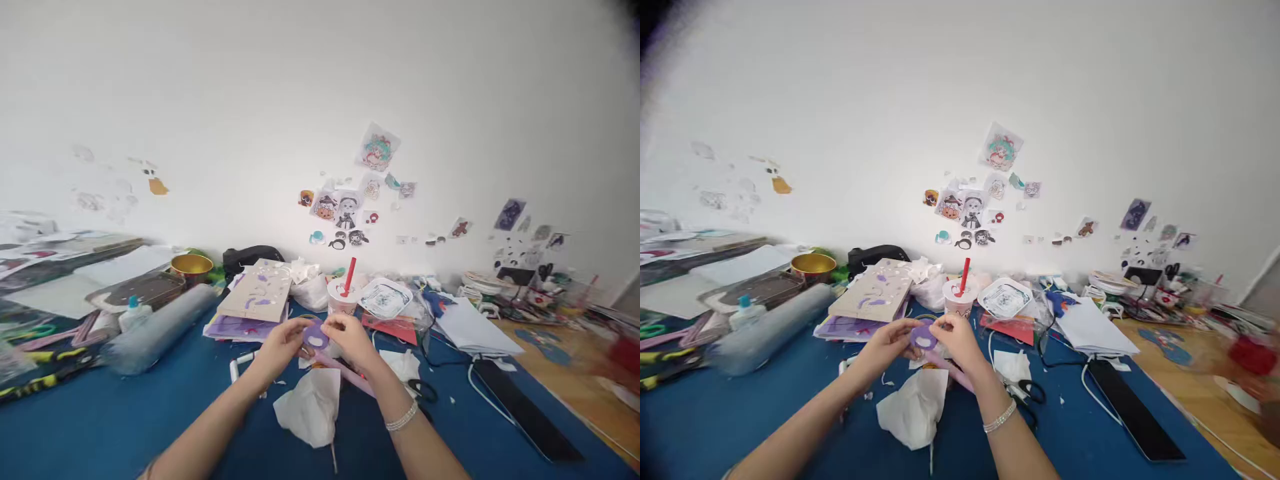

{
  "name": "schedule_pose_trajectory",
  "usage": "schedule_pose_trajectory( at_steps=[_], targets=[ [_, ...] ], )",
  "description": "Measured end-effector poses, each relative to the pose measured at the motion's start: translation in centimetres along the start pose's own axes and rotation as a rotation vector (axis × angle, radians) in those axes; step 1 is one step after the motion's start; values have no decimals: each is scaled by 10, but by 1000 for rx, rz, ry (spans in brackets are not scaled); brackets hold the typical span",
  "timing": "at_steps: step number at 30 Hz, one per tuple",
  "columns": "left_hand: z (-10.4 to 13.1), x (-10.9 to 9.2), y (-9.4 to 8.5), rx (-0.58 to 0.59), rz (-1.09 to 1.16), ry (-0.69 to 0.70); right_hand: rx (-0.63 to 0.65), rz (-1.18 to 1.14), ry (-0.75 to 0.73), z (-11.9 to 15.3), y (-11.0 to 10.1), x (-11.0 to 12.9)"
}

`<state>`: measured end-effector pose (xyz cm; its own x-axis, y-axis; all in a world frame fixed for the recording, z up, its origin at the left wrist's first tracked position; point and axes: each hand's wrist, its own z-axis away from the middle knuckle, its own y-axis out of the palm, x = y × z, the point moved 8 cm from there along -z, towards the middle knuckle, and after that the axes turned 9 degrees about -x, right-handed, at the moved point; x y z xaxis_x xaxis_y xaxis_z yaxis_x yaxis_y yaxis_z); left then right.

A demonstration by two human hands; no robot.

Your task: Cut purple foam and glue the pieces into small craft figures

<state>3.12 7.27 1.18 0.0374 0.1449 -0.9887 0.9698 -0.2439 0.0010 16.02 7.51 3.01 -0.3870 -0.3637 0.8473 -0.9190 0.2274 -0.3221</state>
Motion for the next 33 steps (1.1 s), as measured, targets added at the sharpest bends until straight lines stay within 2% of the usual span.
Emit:
schedule_pose_trajectory(
  at_steps=[10,18,26,33],
  targets=[
    [2,-6,4,-2,127,-39,-118,41,-76,0,-5,2],
    [3,-6,3,-27,145,-44,-157,62,-105,2,-7,8],
    [0,-6,0,-69,172,-27,-108,-2,-79,1,-8,7],
    [0,-10,-9,-161,163,-8,-79,4,-82,-2,-10,5]
  ],
)
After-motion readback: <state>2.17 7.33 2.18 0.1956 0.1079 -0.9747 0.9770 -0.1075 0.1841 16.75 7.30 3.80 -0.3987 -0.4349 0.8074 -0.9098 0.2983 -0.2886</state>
